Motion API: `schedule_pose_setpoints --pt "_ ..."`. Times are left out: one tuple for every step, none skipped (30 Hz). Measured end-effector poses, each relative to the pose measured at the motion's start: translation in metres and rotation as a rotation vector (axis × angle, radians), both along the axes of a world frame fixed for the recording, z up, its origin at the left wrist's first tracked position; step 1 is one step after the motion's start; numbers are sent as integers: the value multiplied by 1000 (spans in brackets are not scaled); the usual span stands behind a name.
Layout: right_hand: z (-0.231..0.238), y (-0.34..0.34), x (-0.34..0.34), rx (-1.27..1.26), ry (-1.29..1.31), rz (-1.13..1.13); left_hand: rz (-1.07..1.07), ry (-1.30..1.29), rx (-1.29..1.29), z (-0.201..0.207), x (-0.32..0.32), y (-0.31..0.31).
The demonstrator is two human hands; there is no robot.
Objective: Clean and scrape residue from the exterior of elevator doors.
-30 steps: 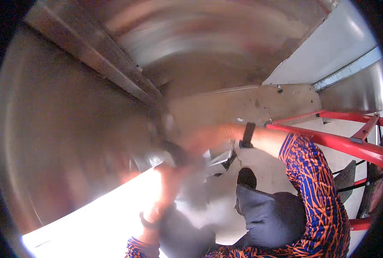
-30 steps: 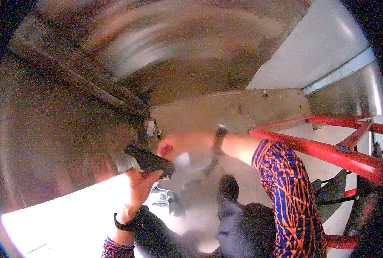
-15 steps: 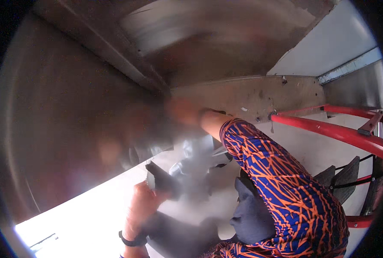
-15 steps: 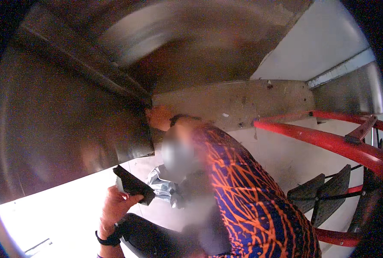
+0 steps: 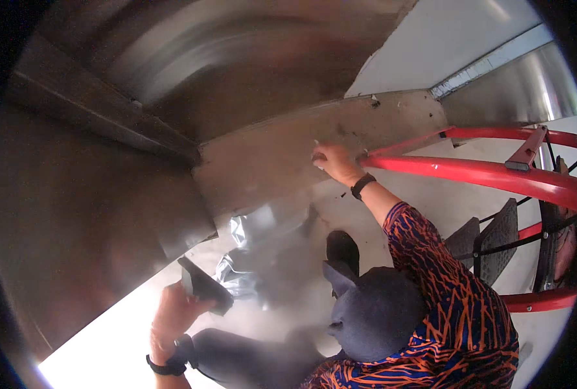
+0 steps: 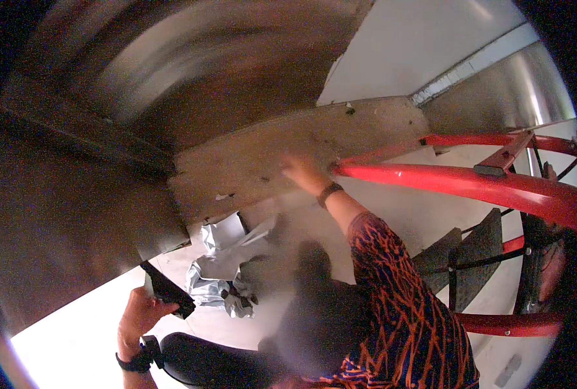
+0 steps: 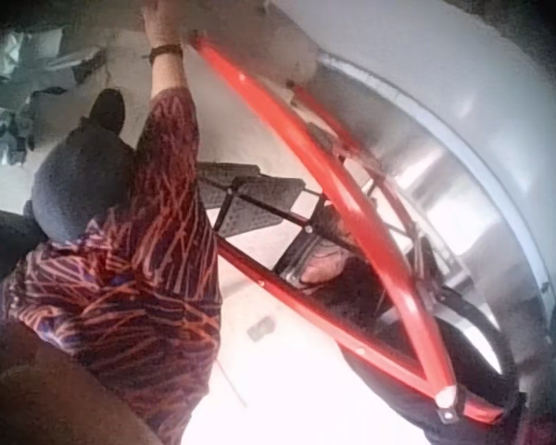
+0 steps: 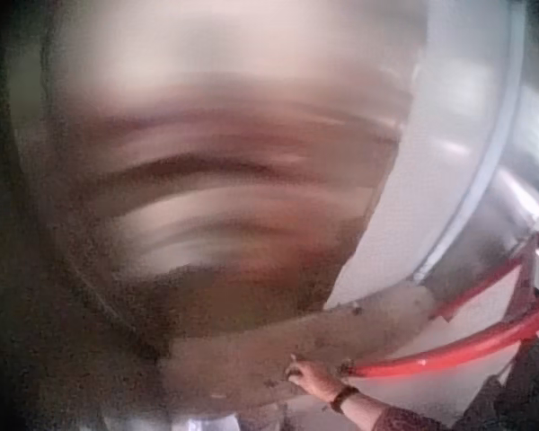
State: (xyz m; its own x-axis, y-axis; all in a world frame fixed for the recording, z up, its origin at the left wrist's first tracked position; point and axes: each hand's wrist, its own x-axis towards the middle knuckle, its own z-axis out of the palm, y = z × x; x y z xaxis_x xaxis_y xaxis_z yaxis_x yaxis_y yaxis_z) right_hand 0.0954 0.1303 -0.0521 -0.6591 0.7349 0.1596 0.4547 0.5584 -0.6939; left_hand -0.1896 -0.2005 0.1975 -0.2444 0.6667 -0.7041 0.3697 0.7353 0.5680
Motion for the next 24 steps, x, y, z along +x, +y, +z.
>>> schedule_pose_setpoints --pt "-10 -1 9 160 -51 20 -52 -6 -11 -6 0 -1" --pt "-18 -3 15 138 -58 29 -133 52 -99 -1 6 12" --pt "-26 -1 19 103 -126 67 -292 135 -168 -15 -2 15" --pt "-29 -1 24 79 -194 105 -315 134 -156 -32 -4 15" --pt "-24 -17 12 52 -178 126 -327 150 -164 -49 -11 6" --pt "4 -38 -4 -134 -139 139 -304 161 -184 -62 -21 -13" --pt "22 -53 -12 -319 -103 142 -206 16 -177 -73 -31 -25" --pt "31 -64 -14 -473 1 128 -114 -138 -159 -77 -34 -28" --pt "44 -73 -14 -479 3 132 -110 -136 -165 -77 -37 -30" --pt "78 -87 -21 -733 79 178 -159 -136 -303 -74 -38 -34" --pt "97 -104 -26 -989 152 222 -209 -140 -444 -70 -38 -41" --pt "103 -114 -24 -895 144 398 -215 -140 -439 -74 -35 -42" --pt "108 -122 -24 -793 134 570 -109 -179 -202 -85 -29 -47" --pt "108 -127 -27 -453 89 740 1 -210 29 -95 -25 -53" --pt "113 -130 -21 -287 24 727 -47 -104 149 -106 -19 -43" --pt "101 -140 -31 -23 97 752 -104 8 189 -100 -19 -45" --pt "87 -150 -41 31 138 679 -170 86 253 -116 -16 -46" --pt "52 -163 -50 10 83 688 -341 164 362 -137 -20 -59" --pt "39 -167 -65 -54 182 826 -496 257 458 -155 -27 -75" --pt "20 -177 -74 68 -19 842 -403 179 317 -165 -18 -72" --pt "22 -174 -74 233 -107 859 -307 104 166 -170 -11 -66" --pt "22 -172 -76 254 56 840 -332 125 208 -169 -6 -54" --pt "23 -169 -79 265 45 825 -349 149 244 -169 0 -47" --pt "23 -167 -83 215 -34 794 -430 161 225 -180 -1 -43"
